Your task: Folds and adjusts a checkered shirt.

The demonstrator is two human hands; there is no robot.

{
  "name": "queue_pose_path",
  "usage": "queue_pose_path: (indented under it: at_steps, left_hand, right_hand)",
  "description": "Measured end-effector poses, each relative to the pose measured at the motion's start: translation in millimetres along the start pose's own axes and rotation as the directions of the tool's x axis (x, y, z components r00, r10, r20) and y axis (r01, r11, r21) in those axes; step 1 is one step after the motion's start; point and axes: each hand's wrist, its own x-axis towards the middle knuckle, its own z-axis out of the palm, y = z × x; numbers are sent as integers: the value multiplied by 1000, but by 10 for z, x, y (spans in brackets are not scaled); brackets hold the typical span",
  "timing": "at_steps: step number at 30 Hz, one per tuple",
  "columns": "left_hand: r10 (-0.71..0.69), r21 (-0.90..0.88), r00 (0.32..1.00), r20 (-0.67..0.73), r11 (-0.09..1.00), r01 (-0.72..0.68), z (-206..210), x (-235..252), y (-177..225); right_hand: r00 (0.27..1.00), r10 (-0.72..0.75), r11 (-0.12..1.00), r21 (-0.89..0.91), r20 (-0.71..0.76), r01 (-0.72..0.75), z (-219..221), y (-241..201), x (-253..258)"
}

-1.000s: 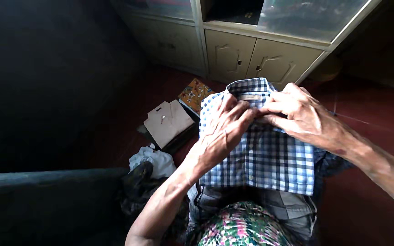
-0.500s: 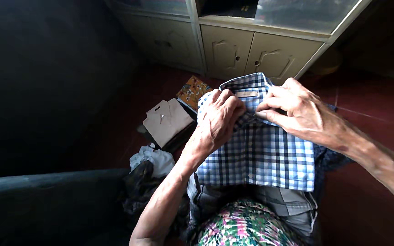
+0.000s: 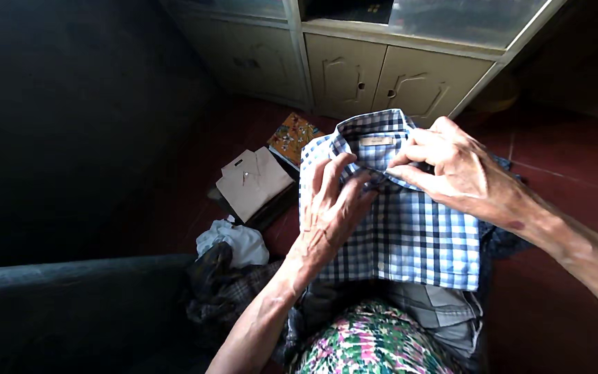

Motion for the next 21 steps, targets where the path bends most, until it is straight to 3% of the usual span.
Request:
queue_pose_path:
  at_steps: [11, 16, 21]
  left_hand:
    - [61, 50, 993, -104, 997, -56, 68, -49, 108]
    - [68, 18, 998, -19, 998, -67, 50, -67, 90]
    - [33, -19, 999, 18, 999, -33, 2, -100, 57]
  right_hand:
    - [1000, 12, 999, -36, 23, -11, 0, -36, 13]
    - [1000, 12, 1000, -14, -4, -13, 26, -19, 8]
    - [994, 26, 989, 150, -106, -9, -99, -77, -157]
